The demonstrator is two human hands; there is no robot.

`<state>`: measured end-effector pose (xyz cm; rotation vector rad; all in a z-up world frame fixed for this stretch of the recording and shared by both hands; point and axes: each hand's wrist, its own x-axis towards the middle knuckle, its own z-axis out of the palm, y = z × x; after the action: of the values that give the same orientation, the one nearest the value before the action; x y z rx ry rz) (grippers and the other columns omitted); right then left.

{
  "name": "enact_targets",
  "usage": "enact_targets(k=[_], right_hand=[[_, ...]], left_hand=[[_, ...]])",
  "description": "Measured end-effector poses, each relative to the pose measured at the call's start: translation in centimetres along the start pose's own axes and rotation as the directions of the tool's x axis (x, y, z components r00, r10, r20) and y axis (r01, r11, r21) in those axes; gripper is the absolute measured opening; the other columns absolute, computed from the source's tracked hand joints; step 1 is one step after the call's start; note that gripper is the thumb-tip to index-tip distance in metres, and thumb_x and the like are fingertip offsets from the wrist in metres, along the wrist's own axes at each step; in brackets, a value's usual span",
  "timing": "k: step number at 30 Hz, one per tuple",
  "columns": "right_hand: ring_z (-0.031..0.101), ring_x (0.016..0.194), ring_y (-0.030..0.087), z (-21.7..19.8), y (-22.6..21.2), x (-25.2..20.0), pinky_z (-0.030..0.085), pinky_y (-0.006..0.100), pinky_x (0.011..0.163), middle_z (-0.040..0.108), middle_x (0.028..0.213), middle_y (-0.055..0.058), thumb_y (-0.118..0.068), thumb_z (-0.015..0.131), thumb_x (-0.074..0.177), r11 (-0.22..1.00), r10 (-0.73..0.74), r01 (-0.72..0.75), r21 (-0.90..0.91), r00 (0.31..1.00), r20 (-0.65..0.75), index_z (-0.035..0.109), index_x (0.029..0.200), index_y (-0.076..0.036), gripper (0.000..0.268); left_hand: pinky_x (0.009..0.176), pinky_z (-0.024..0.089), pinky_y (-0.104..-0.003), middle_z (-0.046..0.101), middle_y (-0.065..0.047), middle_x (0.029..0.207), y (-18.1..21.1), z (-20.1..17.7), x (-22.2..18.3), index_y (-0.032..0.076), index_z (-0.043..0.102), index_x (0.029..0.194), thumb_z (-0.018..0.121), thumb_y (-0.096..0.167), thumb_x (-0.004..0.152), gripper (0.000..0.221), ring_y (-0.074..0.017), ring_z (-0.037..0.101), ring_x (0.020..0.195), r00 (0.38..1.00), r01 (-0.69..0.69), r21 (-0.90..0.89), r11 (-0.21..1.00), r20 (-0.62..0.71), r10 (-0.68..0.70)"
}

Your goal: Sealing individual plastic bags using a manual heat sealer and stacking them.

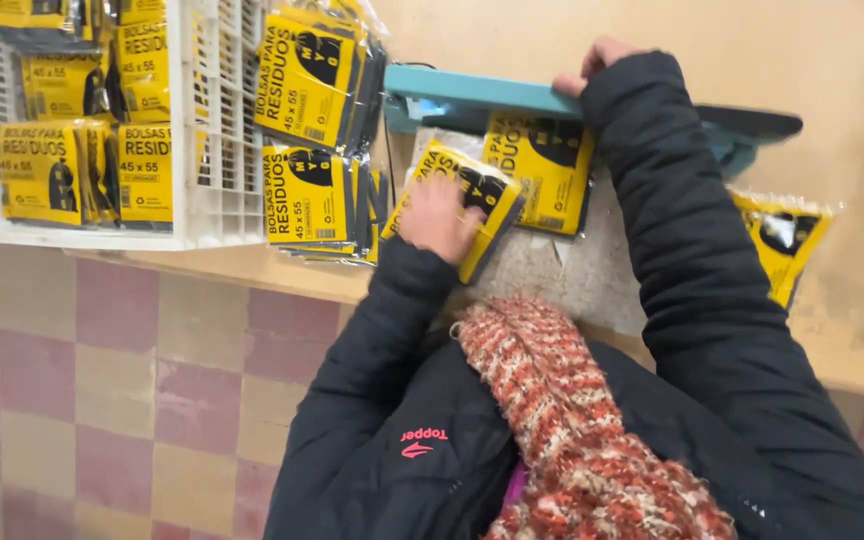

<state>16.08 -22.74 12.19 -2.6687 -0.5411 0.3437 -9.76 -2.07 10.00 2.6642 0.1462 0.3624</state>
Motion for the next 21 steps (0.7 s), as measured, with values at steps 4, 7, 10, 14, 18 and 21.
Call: enact_targets(k=[4,7,10,14,18,21], right_hand=[[0.068,0.078,0.024,2.1,2.9,0.1,0.053,0.038,0.071,0.071,0.087,0.011,-0.044,0.083,0.091,0.984,-0.062,0.080,0.161,0.992,-0.112,0.069,0.098,-0.010,0.037],[0.066,0.082,0.018,0.5,4.2,0.0,0.054,0.033,0.073,0.069,0.089,0.007,-0.028,0.079,0.101,0.896,-0.182,0.276,0.349,0.943,-0.278,0.069,0.102,-0.007,0.024],[0.066,0.080,0.009,1.4,3.9,-5.3,0.055,0.026,0.077,0.070,0.088,-0.001,-0.017,0.068,0.103,0.424,-0.240,0.093,0.901,0.971,0.013,0.064,0.098,-0.007,0.011],[0.065,0.084,0.021,5.5,4.1,-7.8,0.053,0.034,0.077,0.069,0.090,0.013,-0.035,0.086,0.081,0.929,0.124,-0.161,0.334,0.984,0.129,0.068,0.097,-0.002,0.041],[0.066,0.114,0.033,7.8,3.0,-6.4,0.050,0.041,0.100,0.071,0.120,0.020,-0.048,0.085,0.080,0.969,0.227,-0.229,0.096,0.974,0.026,0.069,0.125,-0.007,0.062],[0.061,0.117,0.041,11.3,7.4,-5.7,0.048,0.045,0.097,0.065,0.130,0.023,-0.037,0.086,0.082,1.000,-0.021,0.024,0.014,0.983,-0.182,0.058,0.140,-0.010,0.070]], left_hand=[[0.076,0.050,-0.050,0.062,-0.018,0.115,-2.9,-1.0,2.8,0.002,0.059,0.119,0.087,0.039,0.068,0.069,-0.0425,0.056,0.105,0.990,0.113,0.103,0.988,-0.097,-0.103],[0.076,0.049,-0.053,0.061,-0.020,0.114,-6.2,1.3,5.2,0.001,0.057,0.124,0.093,0.042,0.059,0.085,-0.0443,0.054,0.109,0.972,0.231,0.035,0.972,-0.052,-0.229],[0.084,0.049,-0.050,0.065,-0.014,0.110,-9.3,3.3,4.3,0.007,0.061,0.114,0.094,0.041,0.061,0.071,-0.0383,0.058,0.108,0.892,0.438,-0.020,0.899,0.128,-0.433],[0.083,0.054,-0.040,0.072,-0.012,0.101,-13.7,7.2,3.6,0.007,0.067,0.106,0.084,0.038,0.080,0.044,-0.0305,0.069,0.094,0.896,0.412,-0.246,0.877,0.281,-0.343],[0.080,0.054,-0.035,0.066,-0.013,0.091,-13.4,6.9,3.4,0.000,0.061,0.104,0.078,0.020,0.085,0.032,-0.0240,0.065,0.085,0.970,0.243,-0.452,0.858,0.141,-0.200],[0.081,0.053,-0.028,0.068,-0.001,0.096,-9.3,2.8,3.6,0.004,0.061,0.106,0.073,0.016,0.091,0.023,-0.0096,0.063,0.090,0.958,0.279,-0.816,0.507,0.270,-0.092]])
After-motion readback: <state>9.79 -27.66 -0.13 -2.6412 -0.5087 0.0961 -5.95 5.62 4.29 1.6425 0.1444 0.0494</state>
